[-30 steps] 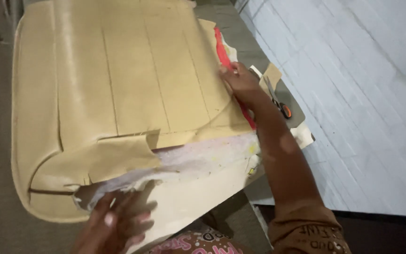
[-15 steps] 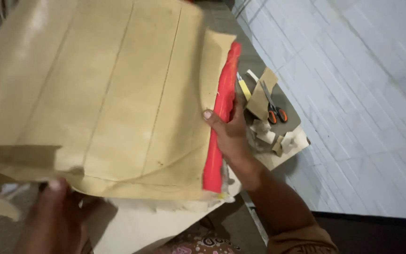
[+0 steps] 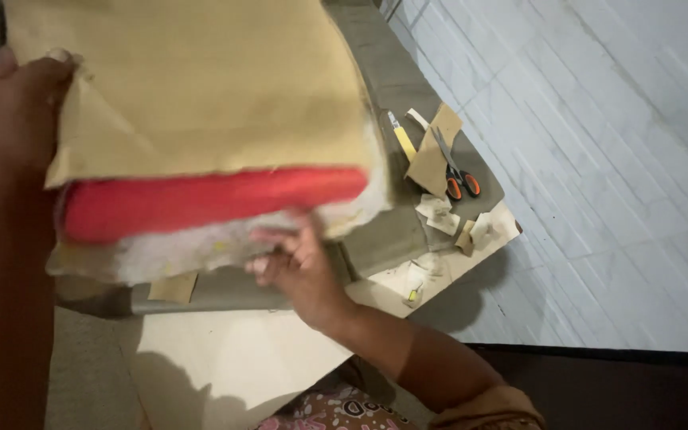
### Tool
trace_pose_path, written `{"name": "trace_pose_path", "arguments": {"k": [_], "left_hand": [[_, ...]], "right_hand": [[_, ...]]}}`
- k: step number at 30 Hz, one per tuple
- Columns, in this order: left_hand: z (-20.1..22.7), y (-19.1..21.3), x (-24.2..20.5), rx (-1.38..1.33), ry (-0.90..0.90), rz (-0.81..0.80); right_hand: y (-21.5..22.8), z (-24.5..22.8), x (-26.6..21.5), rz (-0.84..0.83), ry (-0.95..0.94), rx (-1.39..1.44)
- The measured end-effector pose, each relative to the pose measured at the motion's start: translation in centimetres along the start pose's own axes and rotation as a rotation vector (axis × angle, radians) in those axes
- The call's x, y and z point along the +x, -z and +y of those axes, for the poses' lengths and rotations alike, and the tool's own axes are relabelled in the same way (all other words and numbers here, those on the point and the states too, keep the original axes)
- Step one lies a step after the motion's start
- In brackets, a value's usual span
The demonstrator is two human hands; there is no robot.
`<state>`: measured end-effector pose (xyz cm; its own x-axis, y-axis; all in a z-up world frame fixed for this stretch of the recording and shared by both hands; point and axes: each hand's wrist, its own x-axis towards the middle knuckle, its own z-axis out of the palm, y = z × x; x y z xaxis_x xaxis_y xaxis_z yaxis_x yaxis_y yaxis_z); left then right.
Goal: Stripping the leather cover from a seat cushion using hands, scissors, and a utility knife
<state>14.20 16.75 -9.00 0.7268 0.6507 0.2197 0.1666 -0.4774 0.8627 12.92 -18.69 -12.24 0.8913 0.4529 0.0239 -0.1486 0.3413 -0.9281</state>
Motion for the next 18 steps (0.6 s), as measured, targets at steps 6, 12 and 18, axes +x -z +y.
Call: {"name": "trace_pose_path", "arguments": {"k": [6, 12, 18], "left_hand": [[5.4, 0.7, -4.2, -0.180, 0.358, -0.085], [10.8, 1.4, -10.6, -0.159, 0.421, -0.149], [5.2, 0.5, -13.1, -0.393, 0.263, -0.088]], "right_hand": [[4.6, -5.2, 2.6, -0.265, 0.458, -0.596], [3.9, -10.3, 7.3, 0.016, -0.076, -0.993], [6.3, -9.1, 6.3, 0.015, -0.224, -0.842]]}}
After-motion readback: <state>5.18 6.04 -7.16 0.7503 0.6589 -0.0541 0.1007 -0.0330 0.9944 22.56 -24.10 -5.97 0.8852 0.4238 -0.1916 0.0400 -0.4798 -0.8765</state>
